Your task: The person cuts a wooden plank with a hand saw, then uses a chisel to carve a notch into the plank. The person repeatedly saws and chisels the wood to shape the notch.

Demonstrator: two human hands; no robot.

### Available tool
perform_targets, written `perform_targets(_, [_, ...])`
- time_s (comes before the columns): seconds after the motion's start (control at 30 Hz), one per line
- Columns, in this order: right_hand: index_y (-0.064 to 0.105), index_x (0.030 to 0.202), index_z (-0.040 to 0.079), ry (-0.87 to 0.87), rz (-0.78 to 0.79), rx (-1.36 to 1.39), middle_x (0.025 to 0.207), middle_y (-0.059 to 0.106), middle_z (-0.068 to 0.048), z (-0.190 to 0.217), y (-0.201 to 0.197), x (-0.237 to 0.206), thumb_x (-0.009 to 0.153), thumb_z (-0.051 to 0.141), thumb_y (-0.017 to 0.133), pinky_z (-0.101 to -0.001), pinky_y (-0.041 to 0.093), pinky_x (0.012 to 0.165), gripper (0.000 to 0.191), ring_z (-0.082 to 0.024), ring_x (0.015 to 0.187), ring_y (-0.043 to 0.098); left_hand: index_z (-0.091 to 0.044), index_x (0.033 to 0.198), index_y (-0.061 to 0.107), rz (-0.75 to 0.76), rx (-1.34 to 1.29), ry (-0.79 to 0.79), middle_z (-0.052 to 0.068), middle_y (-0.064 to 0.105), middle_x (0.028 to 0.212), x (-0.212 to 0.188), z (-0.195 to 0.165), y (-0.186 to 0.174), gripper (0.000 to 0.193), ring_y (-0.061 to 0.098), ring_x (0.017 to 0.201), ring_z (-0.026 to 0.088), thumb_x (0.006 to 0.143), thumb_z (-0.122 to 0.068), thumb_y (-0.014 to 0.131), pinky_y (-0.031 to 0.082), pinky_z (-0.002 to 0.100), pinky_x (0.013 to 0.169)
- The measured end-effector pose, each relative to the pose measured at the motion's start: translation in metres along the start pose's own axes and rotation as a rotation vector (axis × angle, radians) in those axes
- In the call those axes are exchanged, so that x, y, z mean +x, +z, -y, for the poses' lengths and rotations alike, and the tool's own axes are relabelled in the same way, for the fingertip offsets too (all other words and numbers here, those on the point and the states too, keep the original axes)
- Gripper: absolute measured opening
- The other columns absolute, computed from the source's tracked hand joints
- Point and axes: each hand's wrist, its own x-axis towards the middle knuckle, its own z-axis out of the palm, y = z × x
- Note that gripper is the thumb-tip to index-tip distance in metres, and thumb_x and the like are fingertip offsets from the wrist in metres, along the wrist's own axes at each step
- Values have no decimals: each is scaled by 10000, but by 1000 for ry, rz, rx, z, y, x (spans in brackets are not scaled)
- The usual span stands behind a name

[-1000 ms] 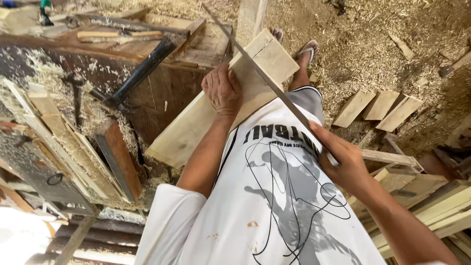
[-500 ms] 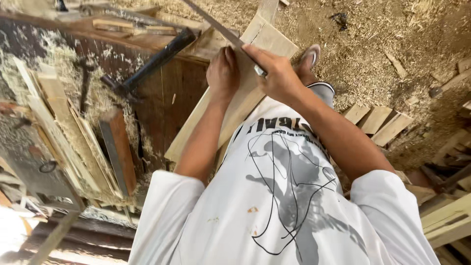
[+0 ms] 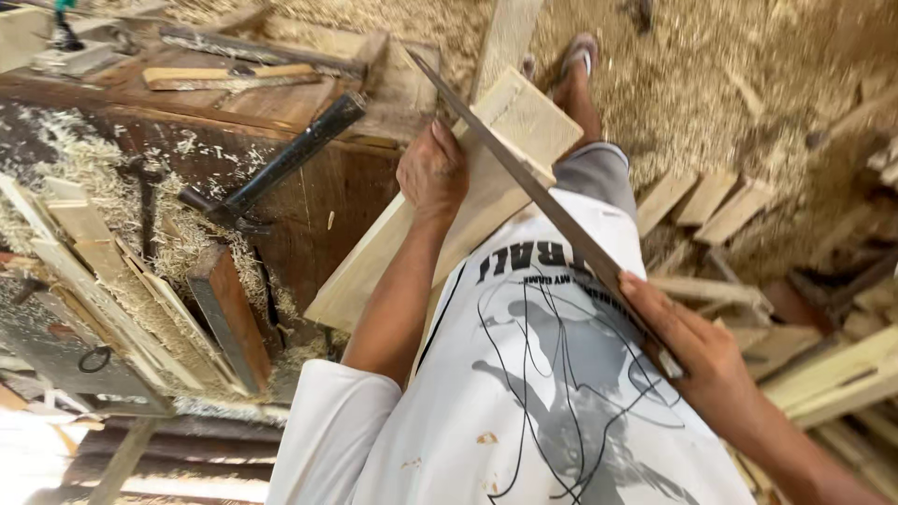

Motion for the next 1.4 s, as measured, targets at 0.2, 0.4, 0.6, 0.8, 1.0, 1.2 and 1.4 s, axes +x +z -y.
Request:
perform_targets(0.2, [501,1496,45,-182,-109,149,1442,602,-240,7,71,165,813,-108,657,-395,545,1048,718,-389,1274,645,-58,836,709,69,-5,23,221,687,750,-5,8,1,409,646,681,419,1060,-288,456,499,543,649])
perform_targets(0.4, [496,1460,-5,-195,-48,159,1437,586,-247,19,29,118,712,-134,657,-413,488,1055,776,-419,1296,614,-78,783,707,-78,8,22,203,692,752,-2,9,5,425,647,663,414,1061,-278,455,498,545,609])
perform_targets(0.6, [464,1490,78,-49,21,-15,1450,575,-220,9,1,28,732,-77,661,-444,511,1062,798,-391,1290,615,-65,853,696,-158,-62,74,205,675,745,-1,9,4,365,636,652,415,1060,-247,457,494,526,578])
perform_targets(0.8, [472,1534,114,-234,-79,220,1446,607,-228,-15,91,199,860,-99,636,-359,540,1065,726,-388,1294,640,-77,806,692,-124,1,79,205,658,692,-1,6,2,375,618,591,410,1059,-247,473,481,517,545])
perform_targets(1.0, [510,1472,41,-153,-51,87,1432,592,-235,1,32,96,733,-135,657,-405,516,1035,773,-403,1277,621,-101,816,693,-151,-72,41,182,667,721,2,1,-1,396,627,618,391,1088,-236,440,497,494,569])
perform_targets(1.2, [504,1485,87,-152,-74,60,1464,575,-199,-21,32,68,790,-142,584,-441,483,1117,736,-407,1345,592,-83,876,704,-234,-52,136,179,666,740,1,2,-4,347,631,632,375,1068,-219,449,501,486,575])
perform_targets(1.4, [477,1543,121,-295,-128,192,1443,619,-202,-14,90,198,873,-130,622,-348,553,1053,730,-355,1298,659,-66,836,682,-229,-24,160,181,670,751,-2,7,-1,370,639,665,374,1097,-208,461,510,483,601])
